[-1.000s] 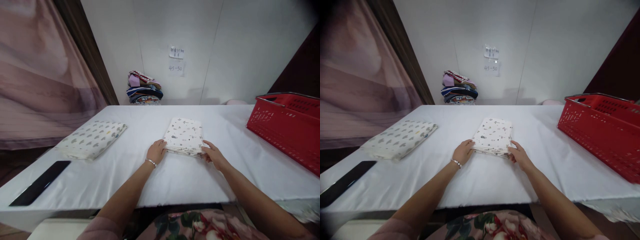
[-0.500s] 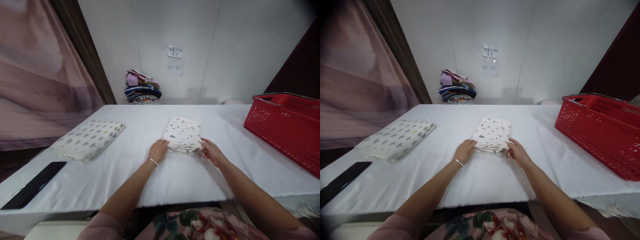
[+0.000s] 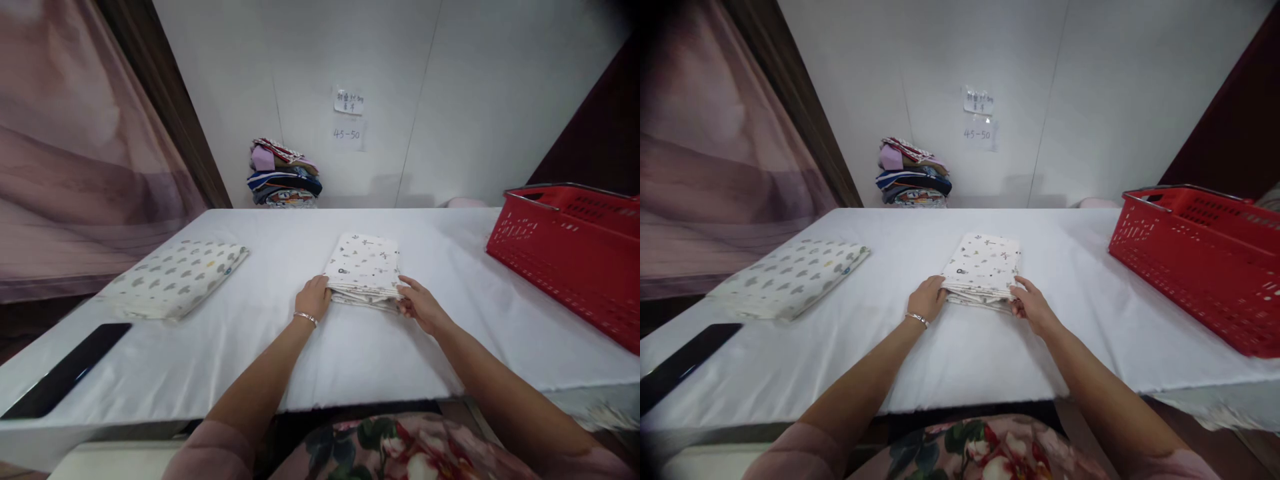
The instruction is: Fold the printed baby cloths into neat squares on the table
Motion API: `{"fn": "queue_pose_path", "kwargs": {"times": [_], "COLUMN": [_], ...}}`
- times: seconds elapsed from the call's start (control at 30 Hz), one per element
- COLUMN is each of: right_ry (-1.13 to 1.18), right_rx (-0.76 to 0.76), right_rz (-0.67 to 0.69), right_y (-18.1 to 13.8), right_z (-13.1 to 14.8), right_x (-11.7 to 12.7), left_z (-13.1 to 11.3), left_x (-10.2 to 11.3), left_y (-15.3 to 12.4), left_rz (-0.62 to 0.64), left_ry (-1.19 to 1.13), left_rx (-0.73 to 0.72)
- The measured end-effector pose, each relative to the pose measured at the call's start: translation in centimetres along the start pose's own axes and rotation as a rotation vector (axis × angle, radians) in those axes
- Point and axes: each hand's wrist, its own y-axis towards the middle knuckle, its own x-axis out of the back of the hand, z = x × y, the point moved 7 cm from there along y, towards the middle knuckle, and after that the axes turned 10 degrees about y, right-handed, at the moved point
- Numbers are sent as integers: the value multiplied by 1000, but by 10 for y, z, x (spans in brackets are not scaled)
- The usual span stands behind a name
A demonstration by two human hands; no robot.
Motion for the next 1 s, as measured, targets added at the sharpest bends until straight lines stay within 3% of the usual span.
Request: {"fn": "queue_pose_path", "kwargs": {"times": [0.17, 0.5, 0.7, 1.0], "right_ry": [-180, -184, -351, -453], "right_rx": [14, 46, 57, 132], "right_rz": [-63, -51, -32, 37], "right_y": [-5, -4, -4, 1], "right_z": [-8, -4, -11, -19], "right_x": [1, 1, -1, -4], "left_z": [1, 16, 18, 22], "left_x": [-3, 0, -4, -2], "left_y": [2, 4, 3, 3], "left_rz": [93, 123, 218, 146], "left_ry": [75, 89, 169, 158], "left_rx": [18, 70, 65, 83]}}
